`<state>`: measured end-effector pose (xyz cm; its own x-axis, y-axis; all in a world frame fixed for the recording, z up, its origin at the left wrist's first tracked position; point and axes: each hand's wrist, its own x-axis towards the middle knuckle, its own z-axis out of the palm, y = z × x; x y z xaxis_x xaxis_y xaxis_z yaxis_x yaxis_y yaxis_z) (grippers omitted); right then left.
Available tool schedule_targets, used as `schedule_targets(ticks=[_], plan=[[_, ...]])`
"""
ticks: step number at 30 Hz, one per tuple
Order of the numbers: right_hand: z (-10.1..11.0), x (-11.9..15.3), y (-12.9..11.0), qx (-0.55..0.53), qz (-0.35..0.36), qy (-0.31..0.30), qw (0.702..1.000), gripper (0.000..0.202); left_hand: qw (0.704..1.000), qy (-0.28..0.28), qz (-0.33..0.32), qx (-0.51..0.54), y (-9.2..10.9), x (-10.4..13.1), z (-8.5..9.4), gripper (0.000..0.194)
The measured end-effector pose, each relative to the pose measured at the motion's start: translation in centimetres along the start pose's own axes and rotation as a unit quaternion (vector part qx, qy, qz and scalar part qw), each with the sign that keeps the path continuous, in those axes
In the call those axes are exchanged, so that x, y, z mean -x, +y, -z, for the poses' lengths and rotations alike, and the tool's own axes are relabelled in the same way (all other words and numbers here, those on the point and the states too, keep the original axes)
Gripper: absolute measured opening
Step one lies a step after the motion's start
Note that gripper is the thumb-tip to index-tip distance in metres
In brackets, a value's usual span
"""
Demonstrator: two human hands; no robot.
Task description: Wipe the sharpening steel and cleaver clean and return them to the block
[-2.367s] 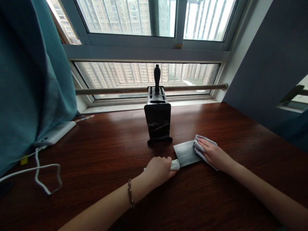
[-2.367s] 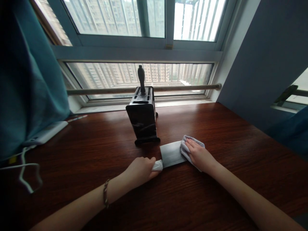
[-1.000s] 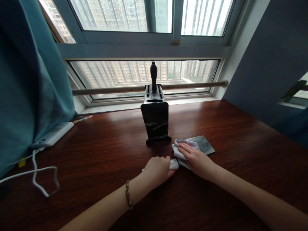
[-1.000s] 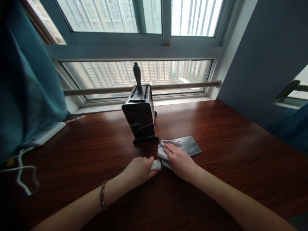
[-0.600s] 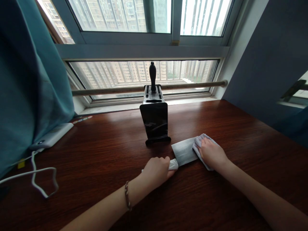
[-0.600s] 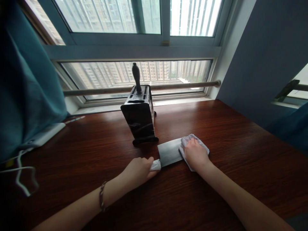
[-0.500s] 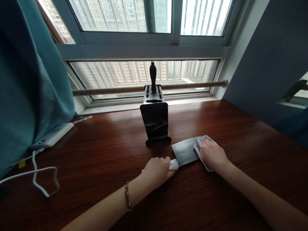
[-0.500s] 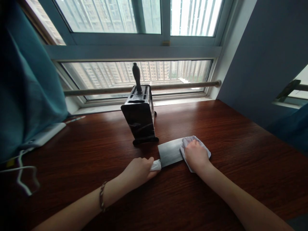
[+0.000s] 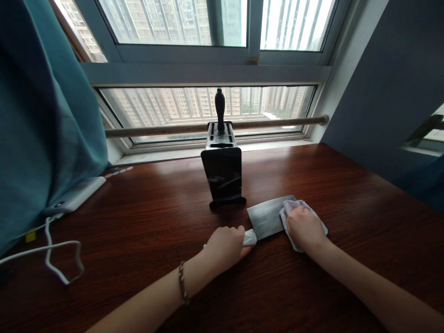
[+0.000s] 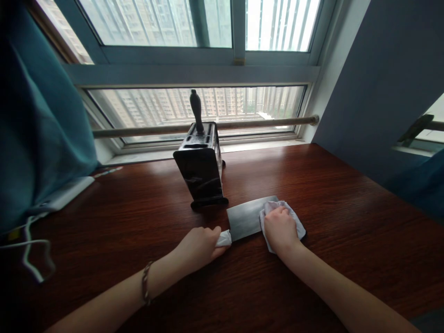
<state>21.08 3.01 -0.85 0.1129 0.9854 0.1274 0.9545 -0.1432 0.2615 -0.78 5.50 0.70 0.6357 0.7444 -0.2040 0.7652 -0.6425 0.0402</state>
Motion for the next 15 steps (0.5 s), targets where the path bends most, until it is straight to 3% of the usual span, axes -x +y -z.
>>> schedule_targets(ticks=[7, 15], plan=[[-0.25, -0.64, 0.42, 0.006, 0.020, -0.016, 1.000, 0.042, 1.000, 0.006, -0.006, -0.004, -0.02, 0.09, -0.07, 0.037], [-0.65, -0.89, 0.52, -0.010, 0.030, 0.031, 0.999, 0.044, 1.000, 0.015, -0.011, -0.001, -0.09, -0.10, -0.33, 0.038]])
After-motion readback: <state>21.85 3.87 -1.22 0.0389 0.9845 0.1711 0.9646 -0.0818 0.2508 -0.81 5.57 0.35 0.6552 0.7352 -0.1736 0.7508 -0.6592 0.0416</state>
